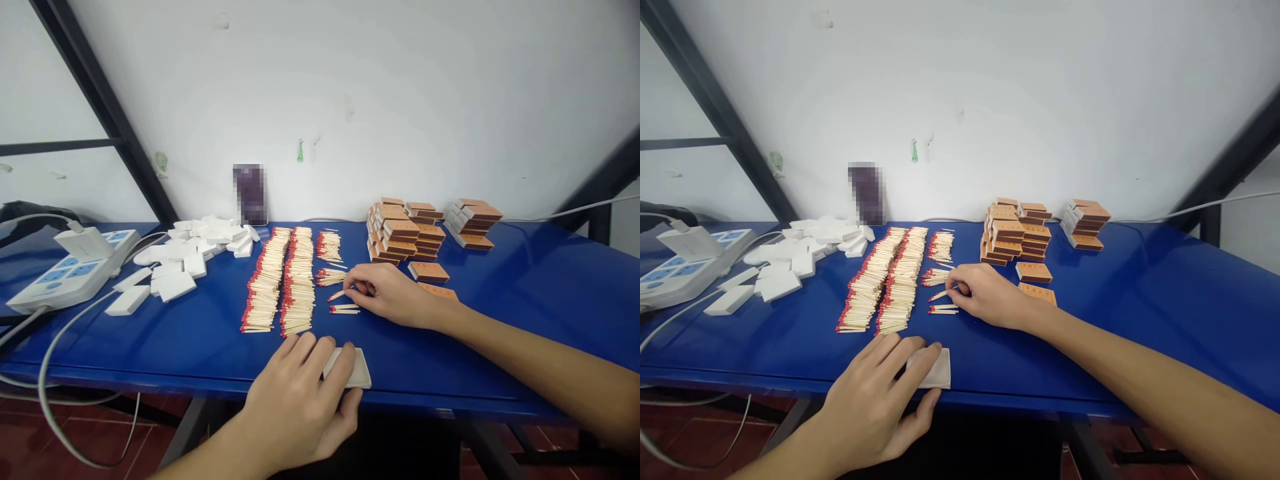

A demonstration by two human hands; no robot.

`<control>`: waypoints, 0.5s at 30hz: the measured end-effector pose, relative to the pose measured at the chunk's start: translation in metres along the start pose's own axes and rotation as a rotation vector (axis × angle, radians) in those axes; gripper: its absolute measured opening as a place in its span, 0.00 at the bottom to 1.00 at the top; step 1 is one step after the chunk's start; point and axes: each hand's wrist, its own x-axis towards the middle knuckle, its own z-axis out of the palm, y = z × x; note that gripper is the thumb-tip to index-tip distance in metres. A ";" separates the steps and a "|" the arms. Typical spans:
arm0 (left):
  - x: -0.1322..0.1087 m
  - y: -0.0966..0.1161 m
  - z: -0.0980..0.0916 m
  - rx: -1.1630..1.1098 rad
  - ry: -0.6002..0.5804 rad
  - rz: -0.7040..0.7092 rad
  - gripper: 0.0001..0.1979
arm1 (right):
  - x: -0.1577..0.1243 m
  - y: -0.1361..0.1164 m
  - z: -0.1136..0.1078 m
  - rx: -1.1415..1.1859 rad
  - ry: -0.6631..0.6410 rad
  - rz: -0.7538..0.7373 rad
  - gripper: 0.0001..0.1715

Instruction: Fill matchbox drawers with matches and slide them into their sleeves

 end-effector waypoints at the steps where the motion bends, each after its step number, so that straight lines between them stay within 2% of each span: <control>1: 0.000 0.000 0.000 0.003 0.003 0.001 0.16 | -0.001 0.000 0.000 0.007 0.003 -0.007 0.07; 7: -0.001 -0.001 -0.001 0.012 0.006 -0.002 0.16 | -0.002 -0.001 0.000 0.002 0.017 -0.024 0.07; 15: 0.000 0.001 -0.001 0.023 0.008 0.003 0.16 | -0.005 -0.010 -0.005 0.078 -0.040 0.051 0.07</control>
